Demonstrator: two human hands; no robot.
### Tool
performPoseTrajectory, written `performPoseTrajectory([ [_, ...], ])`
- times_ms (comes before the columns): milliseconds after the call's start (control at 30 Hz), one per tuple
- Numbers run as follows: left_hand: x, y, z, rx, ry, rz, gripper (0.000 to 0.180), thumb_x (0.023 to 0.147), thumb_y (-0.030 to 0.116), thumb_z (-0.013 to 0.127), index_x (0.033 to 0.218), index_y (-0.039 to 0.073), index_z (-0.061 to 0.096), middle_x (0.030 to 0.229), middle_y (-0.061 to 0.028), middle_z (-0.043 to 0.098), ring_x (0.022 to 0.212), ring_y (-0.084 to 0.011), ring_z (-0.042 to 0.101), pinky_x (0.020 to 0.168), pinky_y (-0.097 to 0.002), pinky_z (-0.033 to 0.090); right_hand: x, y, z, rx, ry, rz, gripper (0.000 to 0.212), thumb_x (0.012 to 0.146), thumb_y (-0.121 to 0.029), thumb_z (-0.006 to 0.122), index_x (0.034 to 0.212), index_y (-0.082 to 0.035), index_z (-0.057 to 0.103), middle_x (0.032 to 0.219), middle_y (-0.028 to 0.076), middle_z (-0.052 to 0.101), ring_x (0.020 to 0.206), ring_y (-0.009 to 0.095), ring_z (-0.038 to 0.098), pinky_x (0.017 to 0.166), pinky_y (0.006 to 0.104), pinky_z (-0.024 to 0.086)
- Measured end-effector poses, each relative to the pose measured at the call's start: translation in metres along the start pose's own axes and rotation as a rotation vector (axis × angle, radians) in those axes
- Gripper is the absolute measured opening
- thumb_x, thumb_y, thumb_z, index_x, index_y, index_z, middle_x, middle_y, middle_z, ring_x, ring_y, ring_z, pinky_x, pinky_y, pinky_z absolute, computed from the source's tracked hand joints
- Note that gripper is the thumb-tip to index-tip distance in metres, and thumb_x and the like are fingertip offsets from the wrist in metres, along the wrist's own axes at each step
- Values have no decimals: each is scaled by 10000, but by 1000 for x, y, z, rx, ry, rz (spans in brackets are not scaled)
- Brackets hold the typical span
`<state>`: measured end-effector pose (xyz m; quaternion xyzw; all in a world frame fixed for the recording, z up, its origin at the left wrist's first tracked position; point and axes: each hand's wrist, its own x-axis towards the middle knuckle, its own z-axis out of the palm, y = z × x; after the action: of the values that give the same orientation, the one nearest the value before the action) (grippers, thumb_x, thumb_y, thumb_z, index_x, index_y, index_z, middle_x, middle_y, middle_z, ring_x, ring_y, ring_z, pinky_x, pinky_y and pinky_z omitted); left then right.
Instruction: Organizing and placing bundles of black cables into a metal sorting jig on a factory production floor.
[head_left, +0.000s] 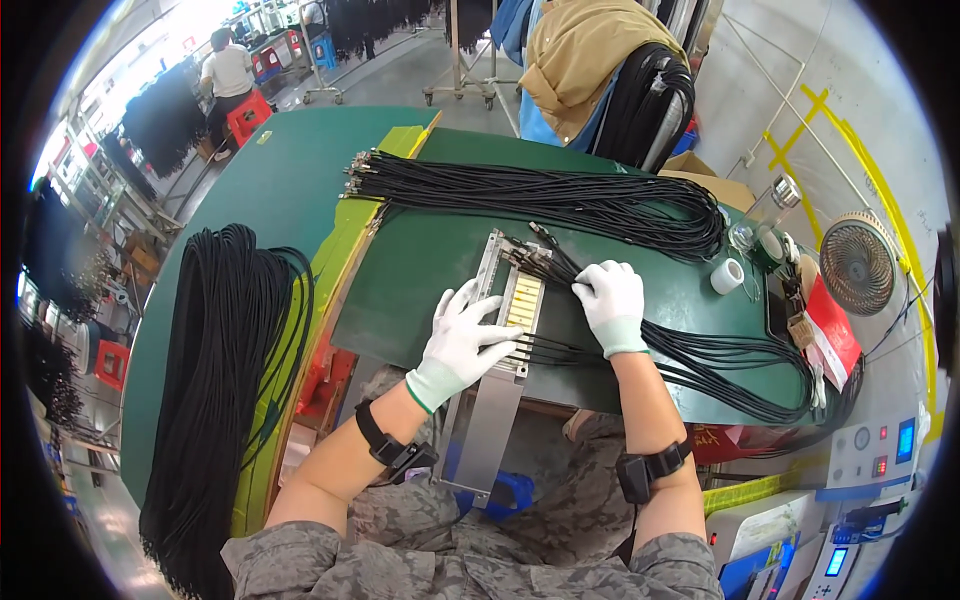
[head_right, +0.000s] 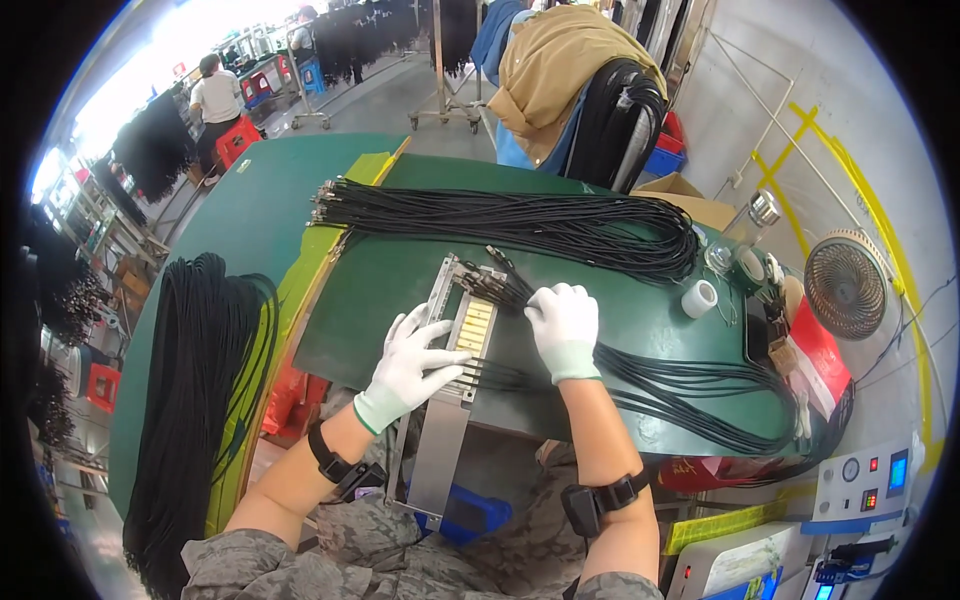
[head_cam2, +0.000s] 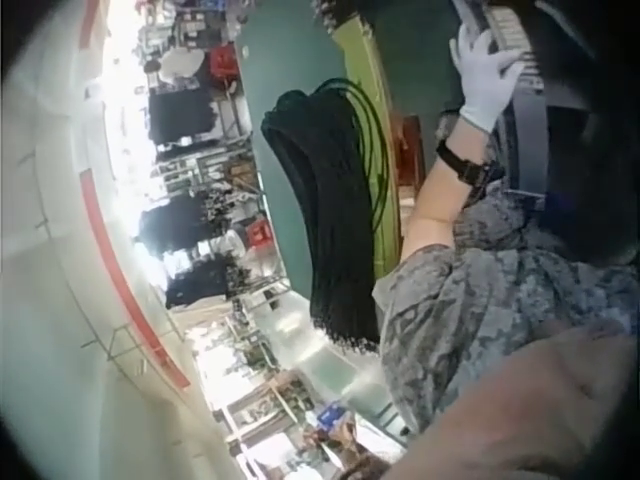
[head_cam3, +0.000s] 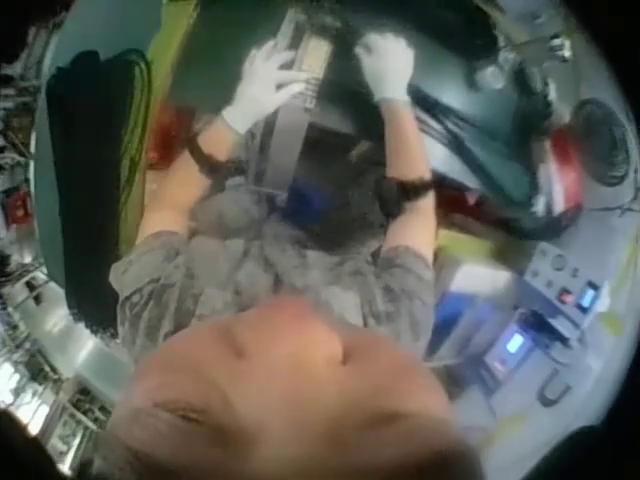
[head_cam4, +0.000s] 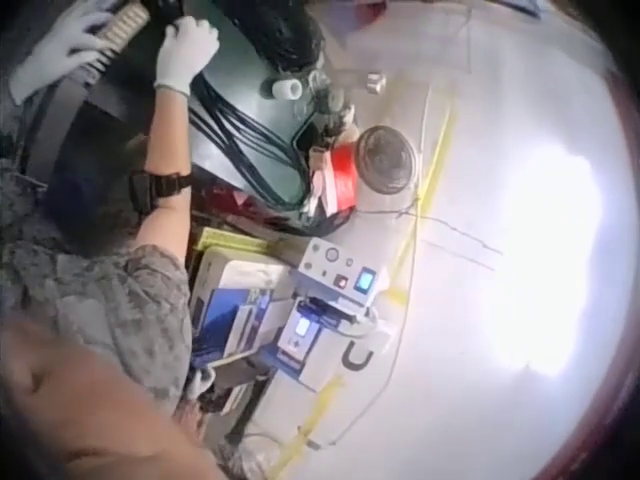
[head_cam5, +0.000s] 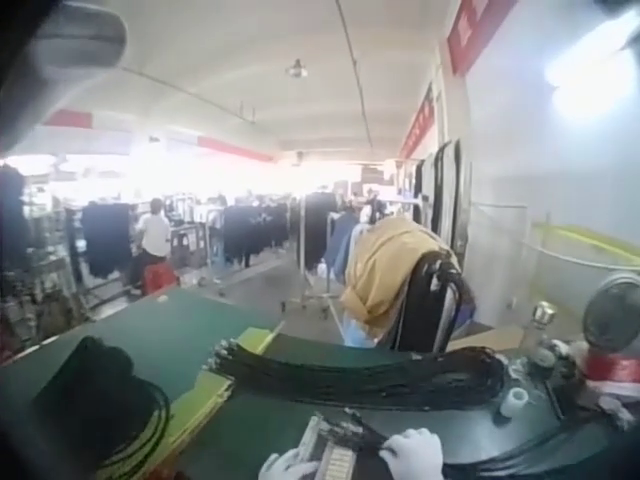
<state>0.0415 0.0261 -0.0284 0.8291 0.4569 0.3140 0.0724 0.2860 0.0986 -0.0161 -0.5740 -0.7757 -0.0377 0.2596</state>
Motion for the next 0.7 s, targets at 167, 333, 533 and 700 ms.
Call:
performPoseTrajectory([
  [167, 4, -6, -1, -150, 219, -177, 199, 819, 292, 687, 928, 128, 719, 1194, -160, 612, 1207, -386, 481, 1050, -469, 326, -6, -7, -19, 292, -1, -115, 109, 734, -208, 729, 791, -120, 698, 792, 50, 631, 848, 284, 573, 765, 385, 457],
  [333, 7, -6, -11, -179, 298, -115, 174, 803, 238, 699, 815, 70, 656, 1164, -144, 627, 1170, -361, 509, 1018, -448, 355, -13, -27, -16, 441, -188, -335, 115, 732, -221, 731, 785, -128, 690, 789, 65, 642, 817, 291, 590, 748, 394, 472],
  [533, 6, 3, -13, -237, 243, -14, 119, 780, 160, 709, 772, 59, 647, 1107, -133, 648, 1151, -344, 522, 1003, -433, 367, -26, -72, -15, 527, -191, -326, 119, 744, -222, 729, 797, -122, 694, 762, 66, 652, 761, 291, 602, 731, 405, 477],
  [700, 2, -2, -14, -221, 382, -177, 98, 778, 130, 707, 750, 60, 645, 1055, -127, 664, 1108, -321, 551, 981, -417, 387, -22, -45, -14, 498, -223, -260, 117, 759, -226, 719, 817, -127, 703, 756, 57, 648, 774, 281, 598, 719, 398, 470],
])
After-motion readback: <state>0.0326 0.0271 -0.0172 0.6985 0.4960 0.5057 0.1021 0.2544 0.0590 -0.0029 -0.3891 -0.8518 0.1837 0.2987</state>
